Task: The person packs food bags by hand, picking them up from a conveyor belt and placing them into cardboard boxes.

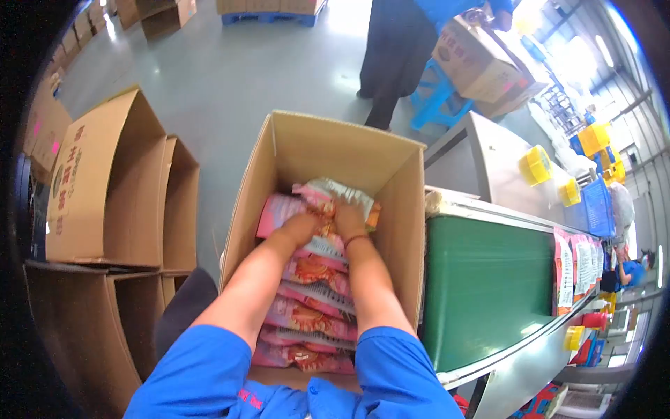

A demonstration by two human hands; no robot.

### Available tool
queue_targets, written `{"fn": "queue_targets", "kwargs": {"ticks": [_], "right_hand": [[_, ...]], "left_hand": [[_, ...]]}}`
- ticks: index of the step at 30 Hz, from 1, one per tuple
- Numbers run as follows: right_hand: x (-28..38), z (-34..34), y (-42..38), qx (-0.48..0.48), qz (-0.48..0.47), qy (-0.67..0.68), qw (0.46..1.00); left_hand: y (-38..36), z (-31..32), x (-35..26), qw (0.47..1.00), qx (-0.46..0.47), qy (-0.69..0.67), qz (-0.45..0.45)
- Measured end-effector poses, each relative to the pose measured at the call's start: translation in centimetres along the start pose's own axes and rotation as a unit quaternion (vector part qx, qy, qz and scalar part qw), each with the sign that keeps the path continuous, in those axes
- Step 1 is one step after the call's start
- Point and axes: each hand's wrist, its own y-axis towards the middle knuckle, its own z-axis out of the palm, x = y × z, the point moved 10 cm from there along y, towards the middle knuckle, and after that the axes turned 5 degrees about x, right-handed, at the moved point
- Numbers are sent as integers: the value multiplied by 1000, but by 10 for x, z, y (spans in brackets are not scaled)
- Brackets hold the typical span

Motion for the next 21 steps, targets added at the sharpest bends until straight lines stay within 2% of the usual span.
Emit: {"fn": "queue_targets", "kwargs": {"ticks": [1, 3, 4, 5, 6, 7, 8, 9, 11, 12, 14, 15, 16, 17, 18, 19, 20, 21], "right_hand": [[-2, 8, 2, 48, 9, -36, 998], [9, -44, -3, 94, -53, 123, 987], [11, -54, -4, 152, -36, 95, 983], [12, -63, -6, 211, -22, 64, 975], [13, -72, -2, 183, -52, 75, 979], [13, -82, 11, 173, -49, 88, 980], [25, -139, -4, 182, -65, 79, 978], [26, -180, -14, 185, -49, 101, 976], [22, -306, -67, 67, -61, 176, 980], [2, -348, -93, 8, -45, 191, 980], [-51, -420, -161, -162, -20, 178, 970], [-85, -445, -202, -226, 23, 169, 959], [-122, -465, -243, -239, 94, 159, 953], [-164, -475, -285, -328, 122, 78, 933], [-210, -474, -326, -310, 235, 53, 920], [-244, -458, -363, -308, 216, -104, 921], [-305, -434, -415, -350, 348, -28, 869], [-344, -373, -456, -245, 469, -20, 848]], "left_hand": [[-9, -6, -6, 999, -26, -2, 26], [2, 5, 8, 1000, 14, -28, 4], [3, 4, 15, 997, 43, -59, -27], [-8, -15, -1, 999, 28, -40, -21], [-13, -26, -7, 996, -22, -81, 5], [-19, -30, -12, 999, -7, -47, -23], [-31, -43, -21, 999, -5, -37, -36], [-28, -32, -21, 999, 11, 41, -14], [-38, -35, -21, 997, -4, 68, -36], [-47, -40, -29, 996, -11, 84, -29], [-67, -52, -37, 991, -42, 89, -89], [-72, -56, -40, 995, -2, -16, -96], [-74, -60, -47, 996, -9, -8, -93], [-79, -80, -56, 987, -112, -91, -65], [-88, -101, -64, 962, -211, -171, -32], [-96, -116, -76, 939, -270, -214, -6], [-103, -130, -104, 940, -272, -204, -1], [-113, -143, -131, 893, -301, -332, 43]]}}
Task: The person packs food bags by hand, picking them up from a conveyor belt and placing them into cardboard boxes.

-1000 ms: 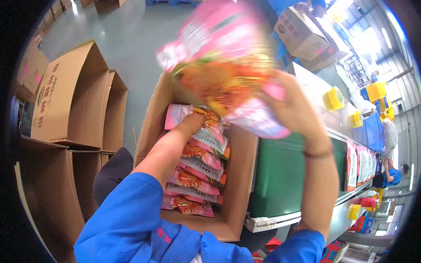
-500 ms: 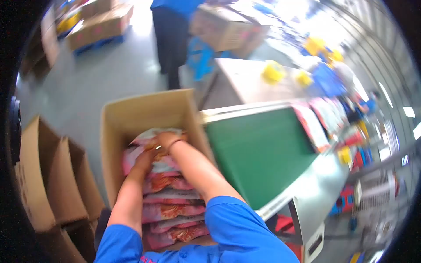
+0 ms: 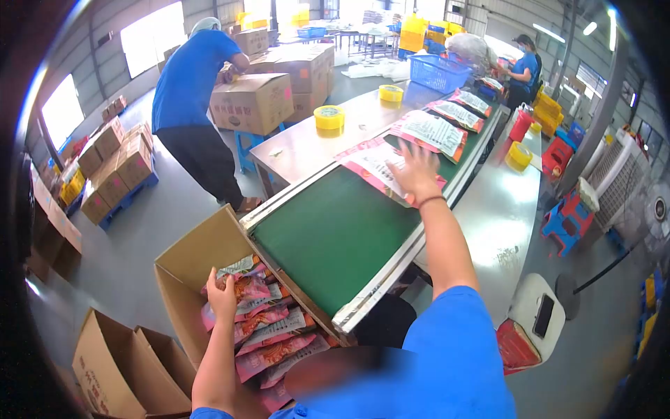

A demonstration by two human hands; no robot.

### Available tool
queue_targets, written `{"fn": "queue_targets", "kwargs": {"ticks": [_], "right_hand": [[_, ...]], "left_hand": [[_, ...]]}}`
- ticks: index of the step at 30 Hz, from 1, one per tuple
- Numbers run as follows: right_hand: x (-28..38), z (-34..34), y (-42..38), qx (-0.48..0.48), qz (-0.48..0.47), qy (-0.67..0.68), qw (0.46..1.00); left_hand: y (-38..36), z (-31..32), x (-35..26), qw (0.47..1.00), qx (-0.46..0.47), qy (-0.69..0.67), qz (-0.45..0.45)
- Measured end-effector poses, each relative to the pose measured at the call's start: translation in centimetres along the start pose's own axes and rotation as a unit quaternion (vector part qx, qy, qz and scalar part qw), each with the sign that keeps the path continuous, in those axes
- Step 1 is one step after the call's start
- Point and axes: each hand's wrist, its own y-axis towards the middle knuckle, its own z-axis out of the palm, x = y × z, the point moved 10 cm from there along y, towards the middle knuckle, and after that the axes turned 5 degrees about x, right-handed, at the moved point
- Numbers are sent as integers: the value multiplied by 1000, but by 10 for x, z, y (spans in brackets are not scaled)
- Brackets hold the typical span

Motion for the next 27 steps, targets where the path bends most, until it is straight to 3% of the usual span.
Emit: {"fn": "queue_targets", "kwargs": {"ticks": [1, 3, 6, 10, 13, 17, 19, 21, 22, 23, 24, 25, 27], "right_hand": [[-51, 40, -27, 91, 110, -72, 987], [-63, 58, -40, 62, 86, 118, 987], [-31, 58, -73, 45, 23, 19, 999], [10, 26, -103, 74, -46, 20, 996], [29, 21, -115, 73, -137, 67, 986], [49, 6, -138, 61, -221, 146, 962], [56, -21, -138, 29, -232, 105, 967], [48, -18, -115, 183, -148, 247, 940], [39, -18, -96, 150, -137, 155, 967], [24, -12, -73, 95, -136, 248, 954], [13, -23, -56, 73, -72, 240, 965], [7, -27, -41, -12, -110, 186, 976], [-6, 13, -8, -16, -113, 71, 991]], "left_hand": [[-4, 3, -35, 989, -31, -143, 12], [-11, 29, -108, 979, 7, -202, 16], [-21, 100, -175, 926, 136, -350, -29], [-31, 213, -200, 836, 295, -437, -152], [-26, 266, -204, 824, 303, -422, -227], [-24, 280, -236, 852, 290, -356, -253], [-17, 289, -230, 839, 263, -387, -276], [-5, 289, -222, 854, 210, -387, -278], [-4, 289, -224, 852, 209, -393, -274], [-1, 286, -222, 851, 208, -398, -271], [4, 299, -210, 827, 231, -432, -277], [1, 288, -211, 829, 224, -429, -282], [-14, 259, -216, 828, 252, -412, -287]]}}
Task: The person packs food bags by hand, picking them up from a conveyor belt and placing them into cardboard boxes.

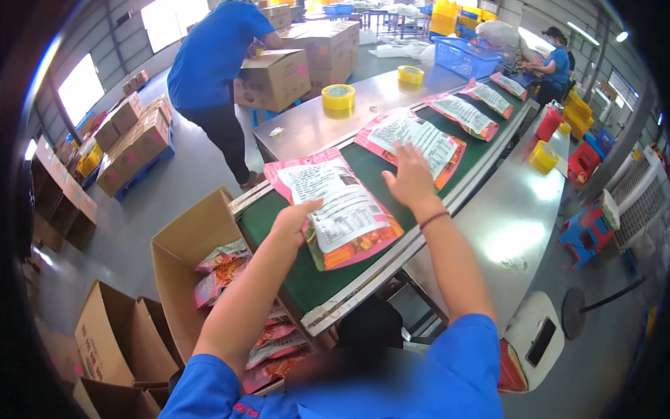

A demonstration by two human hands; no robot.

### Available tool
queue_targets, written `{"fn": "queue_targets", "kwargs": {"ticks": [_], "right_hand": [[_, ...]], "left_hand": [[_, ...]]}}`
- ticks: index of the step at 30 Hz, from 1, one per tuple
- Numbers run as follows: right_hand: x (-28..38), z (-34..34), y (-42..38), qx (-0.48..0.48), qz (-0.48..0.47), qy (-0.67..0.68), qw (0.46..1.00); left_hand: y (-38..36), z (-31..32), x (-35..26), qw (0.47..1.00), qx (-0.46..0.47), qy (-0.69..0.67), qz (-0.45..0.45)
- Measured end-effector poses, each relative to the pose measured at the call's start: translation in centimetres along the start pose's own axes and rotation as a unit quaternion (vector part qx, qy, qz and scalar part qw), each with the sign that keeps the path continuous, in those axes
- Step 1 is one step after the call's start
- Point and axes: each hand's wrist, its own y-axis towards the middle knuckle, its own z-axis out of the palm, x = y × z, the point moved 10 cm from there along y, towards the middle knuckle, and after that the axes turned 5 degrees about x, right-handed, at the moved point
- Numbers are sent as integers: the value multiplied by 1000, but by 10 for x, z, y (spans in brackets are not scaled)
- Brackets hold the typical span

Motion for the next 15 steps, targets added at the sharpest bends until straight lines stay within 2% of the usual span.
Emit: {"fn": "queue_targets", "kwargs": {"ticks": [1, 2, 3, 5, 6, 8, 9, 10, 11, 12, 13, 14, 15], "right_hand": [[2, 9, 5, 55, 41, -88, 994], [3, 12, 7, 109, 80, -176, 975], [5, 17, 12, 113, 75, -173, 975], [-14, 37, 11, 175, 149, -237, 944], [-10, 38, 13, 169, 144, -263, 939], [-12, 53, 21, 57, 51, -334, 939], [-2, 52, 20, 30, 7, -351, 936], [1, 58, 26, 53, -58, -341, 937], [-4, 61, 33, 102, -51, -313, 943], [19, 40, 32, 144, -40, -265, 953], [28, 30, 36, 126, -77, -209, 967], [34, 19, 42, 100, -107, -151, 978], [55, 6, 40, 93, -131, -45, 986]], "left_hand": [[-1, -17, 1, 998, 36, -39, 36], [-12, -38, -3, 998, 19, -12, 52], [-24, -61, -10, 998, 1, 15, 66], [-84, -88, -53, 987, -54, 114, 97], [-105, -92, -73, 983, -1, 35, 181], [-156, -119, -114, 970, -9, 82, 230], [-182, -132, -128, 964, -5, 104, 245], [-205, -153, -139, 953, -36, 152, 260], [-227, -163, -144, 940, -55, 202, 268], [-249, -165, -145, 932, -70, 231, 270], [-263, -190, -133, 892, -116, 369, 234], [-276, -209, -123, 830, -152, 500, 195], [-285, -192, -108, 759, -94, 610, 207]]}}
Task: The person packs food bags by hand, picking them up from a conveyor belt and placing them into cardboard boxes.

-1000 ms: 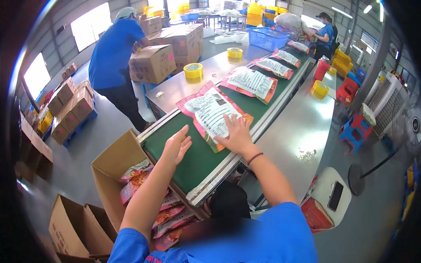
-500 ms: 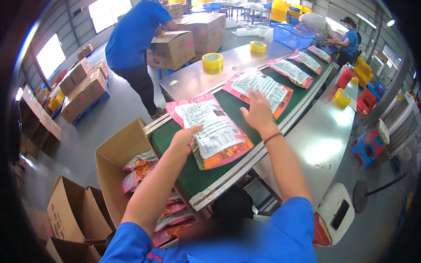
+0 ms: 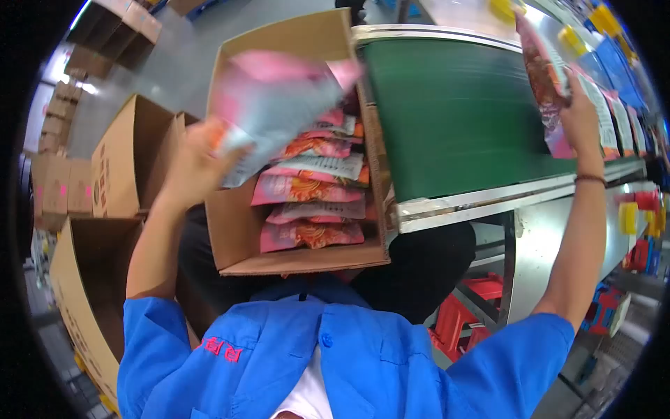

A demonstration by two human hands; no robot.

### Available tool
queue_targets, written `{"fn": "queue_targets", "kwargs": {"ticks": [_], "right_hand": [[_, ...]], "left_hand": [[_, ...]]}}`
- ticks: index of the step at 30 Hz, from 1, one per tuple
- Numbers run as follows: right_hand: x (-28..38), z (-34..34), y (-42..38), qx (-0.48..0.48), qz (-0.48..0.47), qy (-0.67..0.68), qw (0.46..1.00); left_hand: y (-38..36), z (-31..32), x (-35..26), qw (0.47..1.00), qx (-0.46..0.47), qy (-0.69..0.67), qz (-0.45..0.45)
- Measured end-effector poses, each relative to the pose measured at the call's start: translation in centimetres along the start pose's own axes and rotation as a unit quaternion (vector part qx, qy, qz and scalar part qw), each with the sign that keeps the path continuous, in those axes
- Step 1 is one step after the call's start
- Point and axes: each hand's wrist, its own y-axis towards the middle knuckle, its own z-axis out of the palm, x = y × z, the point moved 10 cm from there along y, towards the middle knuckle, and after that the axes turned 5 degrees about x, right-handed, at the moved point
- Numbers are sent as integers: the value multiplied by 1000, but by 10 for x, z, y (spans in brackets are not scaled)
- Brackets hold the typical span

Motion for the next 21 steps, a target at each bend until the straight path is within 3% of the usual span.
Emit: {"fn": "queue_targets", "kwargs": {"ticks": [1, 2, 3, 4, 5, 7, 10, 12, 13, 14, 15, 16, 17, 20, 21], "right_hand": [[18, -17, -4, -24, -27, 99, 994], [31, -14, -8, 21, 30, 367, 930], [61, -27, -12, 22, 23, 364, 931], [106, -42, -17, 38, -24, 426, 904], [149, -56, -24, 55, -68, 483, 871], [219, -75, -39, 51, -95, 432, 895], [336, -75, -74, 27, -233, 364, 901], [387, -23, -105, 66, -277, 379, 881], [406, 12, -126, 101, -296, 342, 886], [424, 63, -153, 166, -341, 197, 904], [434, 117, -187, 254, -380, 57, 887], [435, 175, -227, 318, -400, -30, 859], [426, 183, -240, 445, -301, 47, 842], [428, 183, -244, 407, -357, 10, 841], [425, 192, -246, 433, -342, 103, 828]], "left_hand": [[-15, 32, 30, 998, 59, 31, 4], [-31, 63, 45, 994, 84, 67, 8], [-47, 114, 80, 989, 142, 45, -1], [-66, 162, 108, 943, 293, 99, -125], [-84, 206, 101, 920, 358, 147, 52], [-106, 250, 119, 890, 417, 172, -65], [-104, 248, 112, 907, 388, 151, -66], [-106, 250, 116, 911, 394, 124, -5], [-108, 237, 104, 889, 428, 157, -49], [-103, 242, 111, 937, 330, 114, -6], [-101, 246, 117, 970, 230, 67, 44], [-103, 236, 92, 958, 279, 49, 33], [-108, 236, 87, 961, 267, 50, 59], [-100, 252, 83, 947, 302, 89, 71], [-110, 234, 72, 900, 417, 126, -7]]}}
